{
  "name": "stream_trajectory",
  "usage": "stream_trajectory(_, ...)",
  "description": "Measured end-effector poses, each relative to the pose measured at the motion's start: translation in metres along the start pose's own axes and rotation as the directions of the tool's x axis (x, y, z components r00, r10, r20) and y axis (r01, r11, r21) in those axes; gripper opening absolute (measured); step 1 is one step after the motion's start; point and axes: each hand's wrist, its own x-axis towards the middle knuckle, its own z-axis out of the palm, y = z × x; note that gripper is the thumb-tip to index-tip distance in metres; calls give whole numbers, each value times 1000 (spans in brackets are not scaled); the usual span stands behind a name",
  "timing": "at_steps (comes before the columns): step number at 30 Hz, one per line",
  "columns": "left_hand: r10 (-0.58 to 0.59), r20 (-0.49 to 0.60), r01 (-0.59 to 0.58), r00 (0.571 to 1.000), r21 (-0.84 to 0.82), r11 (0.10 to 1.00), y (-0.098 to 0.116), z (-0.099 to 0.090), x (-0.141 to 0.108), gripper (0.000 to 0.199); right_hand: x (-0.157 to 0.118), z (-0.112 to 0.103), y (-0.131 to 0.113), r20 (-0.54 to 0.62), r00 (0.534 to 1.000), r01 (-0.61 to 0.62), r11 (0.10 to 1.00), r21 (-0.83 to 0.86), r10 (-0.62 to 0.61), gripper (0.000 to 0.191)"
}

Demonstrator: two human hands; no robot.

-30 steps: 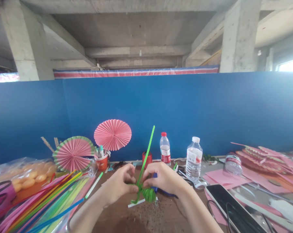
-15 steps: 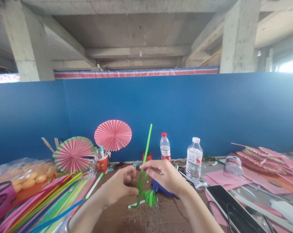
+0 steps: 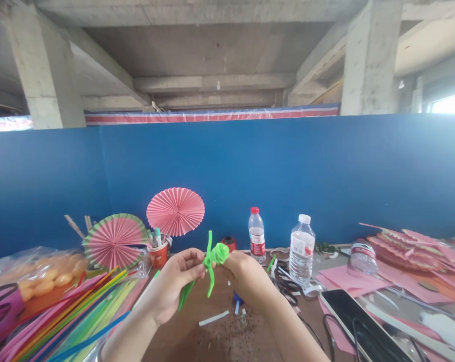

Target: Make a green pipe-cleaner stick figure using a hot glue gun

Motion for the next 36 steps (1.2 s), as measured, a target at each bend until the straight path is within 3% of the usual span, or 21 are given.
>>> stream_trajectory(6,-43,-61,39,997,-56,998,0,-2,2,12,-1,12,0,7,987,-160,987,-10,160,25)
stream_trajectory(11,-54,-154,43,987,-75,996,-2,-1,4,18,-1,15,-4,0,984,-179,984,-23,179,26)
stream_trajectory(18,40,-308,-44,951,-6,999,-12,-8,10,22,-1,12,-8,52,984,-168,983,-73,172,23)
stream_trajectory(25,139,-464,5,875,297,955,-13,-16,14,24,1,6,-11,91,985,-126,972,-197,146,29)
stream_trajectory(31,303,-410,23,860,625,781,-14,-24,14,22,-4,2,-27,178,978,-61,962,-268,112,23)
stream_trajectory(36,357,-387,22,850,703,710,-15,-25,14,17,-6,4,-41,153,984,-27,929,-369,89,14)
